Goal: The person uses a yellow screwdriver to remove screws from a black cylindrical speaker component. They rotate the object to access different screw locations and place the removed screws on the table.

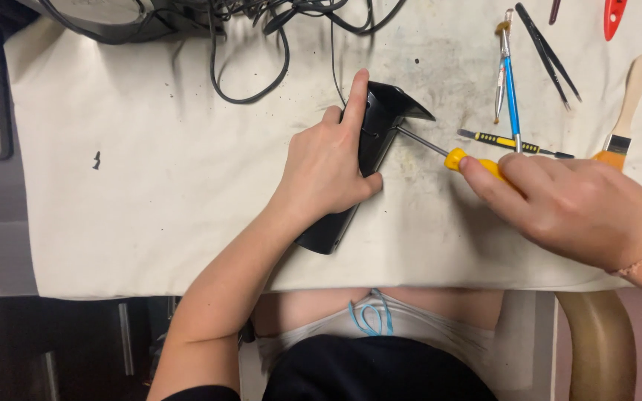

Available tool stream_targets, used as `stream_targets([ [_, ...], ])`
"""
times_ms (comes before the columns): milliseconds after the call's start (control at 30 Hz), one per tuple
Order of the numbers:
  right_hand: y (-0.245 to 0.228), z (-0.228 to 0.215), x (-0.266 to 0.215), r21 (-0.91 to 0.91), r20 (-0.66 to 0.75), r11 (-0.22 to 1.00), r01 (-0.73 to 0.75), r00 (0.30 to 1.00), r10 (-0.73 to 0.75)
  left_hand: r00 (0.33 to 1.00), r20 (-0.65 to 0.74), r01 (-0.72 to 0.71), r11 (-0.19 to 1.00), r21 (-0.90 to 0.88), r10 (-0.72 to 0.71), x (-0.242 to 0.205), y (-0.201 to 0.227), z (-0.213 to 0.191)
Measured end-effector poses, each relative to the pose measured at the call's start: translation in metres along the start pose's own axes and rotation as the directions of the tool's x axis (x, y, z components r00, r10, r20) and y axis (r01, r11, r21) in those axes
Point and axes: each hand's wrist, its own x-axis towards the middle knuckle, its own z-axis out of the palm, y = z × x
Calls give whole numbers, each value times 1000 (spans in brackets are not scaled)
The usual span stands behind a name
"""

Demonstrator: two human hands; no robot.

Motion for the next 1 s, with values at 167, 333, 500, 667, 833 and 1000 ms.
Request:
stream_targets([
  [167,11,-6,17,-279,-158,884,376,890,-428,1000,10,5,1000,22,-6,1,1,0],
  [333,9,-18,30,-206,-182,939,277,932,-314,971,-236,12,977,214,39,1,-6,16],
  [500,-9,-34,60,-34,-193,992,-120,975,112,833,-537,11,968,249,129,-5,-24,17],
  [667,-18,-32,83,23,-294,994,-107,950,109,631,-481,-608,773,180,609,-1,-18,7],
  [833,-16,-28,74,0,-214,985,-170,963,166,703,-483,-614,788,-44,521,26,-22,14],
  [1000,-24,-86,92,616,374,477,-627,765,524,685,-504,-562,822,94,526,32,-24,21],
])
